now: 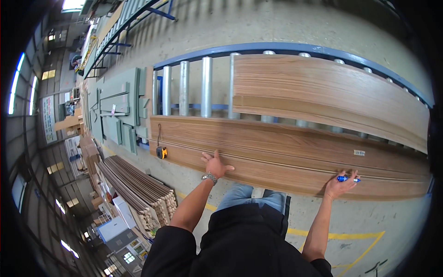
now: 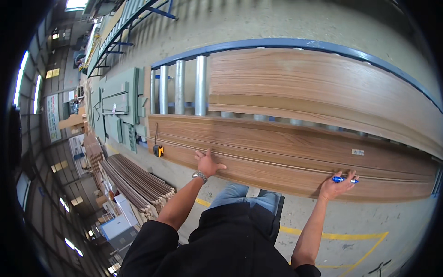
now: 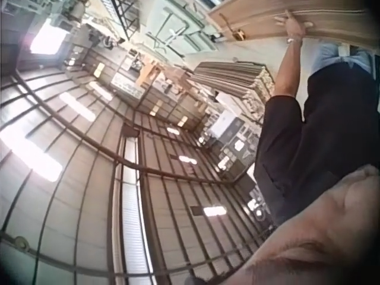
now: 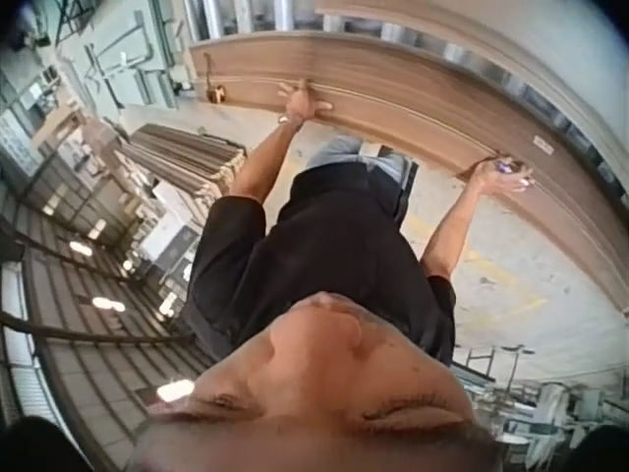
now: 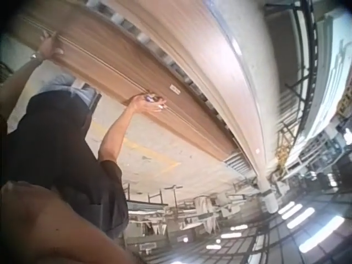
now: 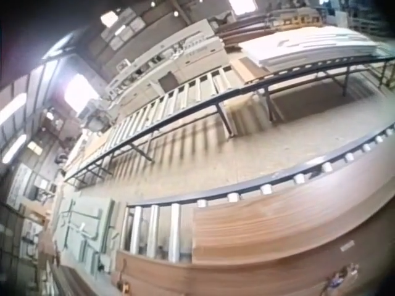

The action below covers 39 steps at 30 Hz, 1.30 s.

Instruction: Measure and mark dimensions on wooden planks using a tape measure and marker.

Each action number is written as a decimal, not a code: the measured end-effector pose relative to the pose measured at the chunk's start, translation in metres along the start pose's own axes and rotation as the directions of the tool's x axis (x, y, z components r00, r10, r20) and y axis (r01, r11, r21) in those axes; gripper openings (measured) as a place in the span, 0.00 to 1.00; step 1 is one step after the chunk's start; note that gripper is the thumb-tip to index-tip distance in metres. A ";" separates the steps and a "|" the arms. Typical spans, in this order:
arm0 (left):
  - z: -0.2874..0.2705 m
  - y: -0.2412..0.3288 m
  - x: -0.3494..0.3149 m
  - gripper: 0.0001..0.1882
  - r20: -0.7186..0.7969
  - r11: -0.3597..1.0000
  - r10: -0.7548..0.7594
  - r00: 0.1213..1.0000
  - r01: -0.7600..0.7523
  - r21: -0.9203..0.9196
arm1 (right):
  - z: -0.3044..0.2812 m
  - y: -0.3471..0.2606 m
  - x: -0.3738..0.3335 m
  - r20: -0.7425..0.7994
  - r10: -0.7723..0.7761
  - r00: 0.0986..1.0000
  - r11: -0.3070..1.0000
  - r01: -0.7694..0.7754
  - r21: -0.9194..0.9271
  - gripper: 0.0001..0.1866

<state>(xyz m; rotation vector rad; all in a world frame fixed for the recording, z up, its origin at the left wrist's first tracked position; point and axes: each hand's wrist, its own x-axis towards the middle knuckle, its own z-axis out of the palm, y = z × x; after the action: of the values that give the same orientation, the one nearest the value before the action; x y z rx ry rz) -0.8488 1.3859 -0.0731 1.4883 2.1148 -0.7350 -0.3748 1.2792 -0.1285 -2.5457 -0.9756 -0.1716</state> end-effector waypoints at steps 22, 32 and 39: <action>-0.009 0.003 -0.002 0.66 0.043 0.998 -0.042 0.998 0.044 -0.048 | 0.002 0.008 -0.005 -0.012 -0.027 1.000 0.999 0.027 -0.041 0.22; -0.012 0.004 -0.005 0.64 0.070 0.996 -0.057 0.996 0.062 -0.072 | 0.003 0.014 -0.009 -0.004 -0.018 1.000 0.999 0.018 -0.050 0.23; -0.015 0.004 -0.007 0.63 0.076 0.992 -0.056 0.995 0.065 -0.110 | 0.007 0.017 -0.011 -0.036 -0.039 0.999 0.995 0.036 -0.088 0.25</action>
<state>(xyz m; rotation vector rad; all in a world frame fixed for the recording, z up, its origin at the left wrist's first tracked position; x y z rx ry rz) -0.8438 1.3918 -0.0578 1.3240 2.1178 -0.6703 -0.3718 1.2639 -0.1429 -2.5943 -1.0233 -0.2779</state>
